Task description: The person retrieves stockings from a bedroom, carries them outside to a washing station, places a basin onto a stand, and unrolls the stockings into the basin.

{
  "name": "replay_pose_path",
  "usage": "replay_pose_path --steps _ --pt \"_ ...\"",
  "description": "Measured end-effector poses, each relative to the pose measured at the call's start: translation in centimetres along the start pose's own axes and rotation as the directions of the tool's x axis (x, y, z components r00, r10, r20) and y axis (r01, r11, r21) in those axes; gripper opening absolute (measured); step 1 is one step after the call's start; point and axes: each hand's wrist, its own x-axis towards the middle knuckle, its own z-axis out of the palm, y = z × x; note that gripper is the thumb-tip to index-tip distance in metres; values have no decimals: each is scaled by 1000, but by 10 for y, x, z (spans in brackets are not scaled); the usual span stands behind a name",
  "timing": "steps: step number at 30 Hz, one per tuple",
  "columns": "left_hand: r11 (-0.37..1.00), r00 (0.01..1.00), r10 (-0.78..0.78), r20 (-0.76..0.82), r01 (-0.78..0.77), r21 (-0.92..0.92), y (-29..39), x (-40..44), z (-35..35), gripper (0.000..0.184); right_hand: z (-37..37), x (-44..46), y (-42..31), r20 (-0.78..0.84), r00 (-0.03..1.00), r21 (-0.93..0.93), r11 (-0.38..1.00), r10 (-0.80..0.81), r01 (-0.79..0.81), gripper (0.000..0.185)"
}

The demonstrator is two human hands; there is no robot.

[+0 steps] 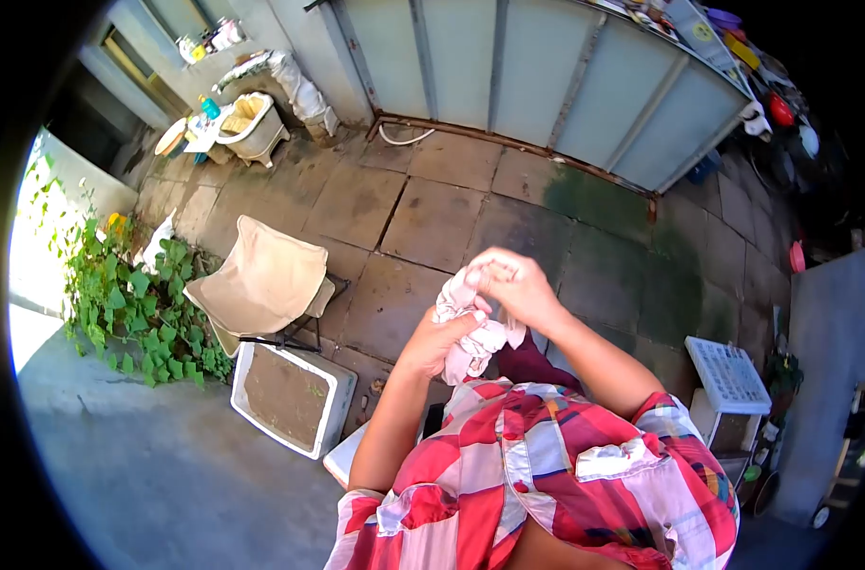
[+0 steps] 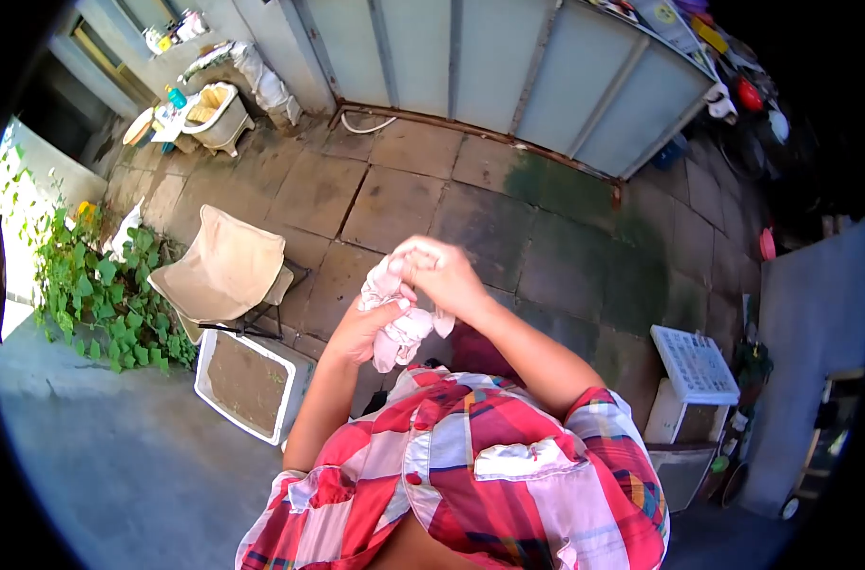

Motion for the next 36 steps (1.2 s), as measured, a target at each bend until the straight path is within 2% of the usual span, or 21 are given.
replay_pose_path --steps 2,3,4,7,9,10,14,16,18,20,22,24,25,26,28,29,30,32,33,34,36 --pt "997 997 -41 66 45 -61 12 20 -15 17 -5 40 -10 -192 973 134 979 -126 153 14" --pt "996 1000 -11 -4 10 -88 16 31 -23 15 -10 64 -9 -239 935 65 957 -261 284 13" --pt "996 1000 1 -25 -3 -88 21 40 -32 15 -16 76 -18 -257 957 165 970 -133 179 10" --pt "988 999 19 -37 -24 -151 44 85 -55 9 -42 139 -27 -337 934 399 881 -118 255 10" --pt "979 981 103 -164 -129 -159 61 113 -66 11 -62 182 -41 -412 898 383 865 -154 323 13" --pt "978 978 103 -180 -132 -160 74 125 -69 11 -75 201 -52 -425 891 375 865 -160 334 14" --pt "955 956 131 -261 -193 -225 122 179 -93 10 -94 276 -77 -217 938 343 878 -271 334 16" --pt "924 919 183 -350 -282 -258 139 198 -100 15 -98 308 -82 -131 969 334 911 -210 242 17" --pt "900 894 210 -396 -335 -279 154 208 -108 21 -90 330 -91 124 989 120 990 -85 70 23" --pt "847 886 153 -438 -345 -404 170 219 -123 25 -71 353 -73 270 955 39 993 -122 116 32" --pt "846 895 180 -409 -353 -399 189 230 -141 32 -50 372 -64 383 917 -41 989 -115 141 37" --pt "831 924 178 -339 -325 -451 210 242 -156 36 -34 393 -70 398 917 -381 911 6 160 33" --pt "852 930 236 -283 -338 -400 219 248 -166 42 -24 405 -74 299 954 -454 883 24 120 27" --pt "844 932 294 -213 -358 -401 231 252 -178 42 -14 423 -66 293 956 -454 881 6 133 27" --pt "845 932 313 -183 -361 -395 248 267 -201 47 -7 467 -42 224 975 -141 990 2 30 24" --pt "864 956 249 -153 -291 -411 260 269 -215 52 0 485 -37 226 974 -23 1000 -3 9 23" --pt "887 963 232 -139 -268 -375 273 274 -228 52 11 497 -42 223 975 -27 1000 -9 15 23" --pt "841 954 262 -145 -299 -450 299 278 -246 51 29 516 -61 237 936 6 963 261 -271 21" --pt "840 954 268 -136 -301 -451 310 280 -258 51 44 521 -70 190 960 -61 979 205 -197 18" --pt "849 944 292 -151 -329 -414 316 279 -271 50 48 536 -57 237 958 -91 986 159 -141 19" --pt "875 942 289 -171 -333 -352 324 281 -302 45 64 556 -40 100 993 -245 965 -65 88 30"
